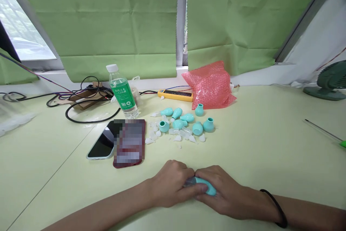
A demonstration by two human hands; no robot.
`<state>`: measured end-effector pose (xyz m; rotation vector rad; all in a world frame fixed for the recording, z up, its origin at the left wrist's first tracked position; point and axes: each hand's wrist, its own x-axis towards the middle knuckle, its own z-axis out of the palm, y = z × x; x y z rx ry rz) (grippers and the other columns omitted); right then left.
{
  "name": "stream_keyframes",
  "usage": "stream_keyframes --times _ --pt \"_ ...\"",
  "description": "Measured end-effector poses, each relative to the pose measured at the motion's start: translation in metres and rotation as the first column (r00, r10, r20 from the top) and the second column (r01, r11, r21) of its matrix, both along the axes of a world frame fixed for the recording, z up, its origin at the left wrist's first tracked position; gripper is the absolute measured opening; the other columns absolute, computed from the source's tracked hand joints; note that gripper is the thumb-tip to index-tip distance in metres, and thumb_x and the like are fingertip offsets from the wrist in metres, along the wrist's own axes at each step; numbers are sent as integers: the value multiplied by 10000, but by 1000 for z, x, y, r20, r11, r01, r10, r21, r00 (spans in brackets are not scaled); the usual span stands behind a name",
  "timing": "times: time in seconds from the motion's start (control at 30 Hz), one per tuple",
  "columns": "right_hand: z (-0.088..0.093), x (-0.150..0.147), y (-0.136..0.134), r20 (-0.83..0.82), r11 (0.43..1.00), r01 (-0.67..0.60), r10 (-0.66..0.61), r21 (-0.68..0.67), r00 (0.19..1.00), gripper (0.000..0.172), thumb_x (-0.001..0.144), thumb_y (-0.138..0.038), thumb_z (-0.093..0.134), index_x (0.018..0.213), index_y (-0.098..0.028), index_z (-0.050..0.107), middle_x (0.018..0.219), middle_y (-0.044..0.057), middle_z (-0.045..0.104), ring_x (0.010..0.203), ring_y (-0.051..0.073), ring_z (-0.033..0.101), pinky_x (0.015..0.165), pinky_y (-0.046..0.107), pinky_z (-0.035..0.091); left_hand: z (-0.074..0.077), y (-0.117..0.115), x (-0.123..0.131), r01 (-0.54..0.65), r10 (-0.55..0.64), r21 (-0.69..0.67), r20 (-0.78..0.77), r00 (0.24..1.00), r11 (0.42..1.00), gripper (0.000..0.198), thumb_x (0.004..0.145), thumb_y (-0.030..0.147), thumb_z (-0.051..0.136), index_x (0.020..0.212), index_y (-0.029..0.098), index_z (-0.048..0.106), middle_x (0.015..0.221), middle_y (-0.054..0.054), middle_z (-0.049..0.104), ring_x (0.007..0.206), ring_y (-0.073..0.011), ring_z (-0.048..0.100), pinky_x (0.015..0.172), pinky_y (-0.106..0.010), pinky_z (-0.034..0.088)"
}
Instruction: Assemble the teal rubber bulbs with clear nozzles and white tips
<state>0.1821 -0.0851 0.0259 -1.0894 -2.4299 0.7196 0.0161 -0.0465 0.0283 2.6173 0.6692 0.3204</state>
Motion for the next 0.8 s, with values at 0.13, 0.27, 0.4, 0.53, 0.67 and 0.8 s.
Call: stream_keyframes --times 0.13,0.27,0.4,0.53,0.67,0.8 --pt "3 1 -1 26 1000 -4 4 13 1000 122 778 -267 435 778 -158 491 726 26 563 674 130 507 627 226 376 5 0 0 6 27 -295 107 994 955 385 853 296 225 525 138 348 459 49 292 423 -48 250 437 -188 235" --pt "6 1 0 29 998 -53 52 42 998 154 789 -288 421 795 -155 499 701 31 554 655 133 498 624 232 387 4 -1 1 28 107 -552 210 972 833 407 841 328 238 481 142 283 462 49 244 436 -51 210 411 -192 202" --pt "8 2 1 83 975 -145 132 168 988 166 794 -280 403 805 -161 518 696 48 561 649 144 493 600 253 383 0 3 3 76 187 -768 248 950 636 419 825 361 246 456 164 227 420 57 215 399 -51 200 382 -198 190" --pt "10 10 4 92 903 -224 204 368 975 119 770 -260 424 828 -189 501 684 49 548 647 158 469 613 293 372 0 15 -1 -128 300 -629 176 937 767 452 841 402 105 485 172 265 400 44 276 373 -68 275 387 -203 243" --pt "22 26 21 -248 945 107 -28 308 968 97 768 -258 403 839 -201 437 706 38 498 633 150 456 590 287 381 -6 29 -4 -324 343 177 -92 935 929 320 798 430 332 764 144 470 624 -40 512 613 -171 504 476 -226 342" --pt "34 51 60 -514 847 480 -313 229 798 155 787 -315 386 900 -222 440 875 43 492 764 163 474 657 281 390 -14 33 -3 -328 485 485 -242 840 811 312 821 281 319 1112 175 357 855 -80 545 644 -195 556 441 -230 369"
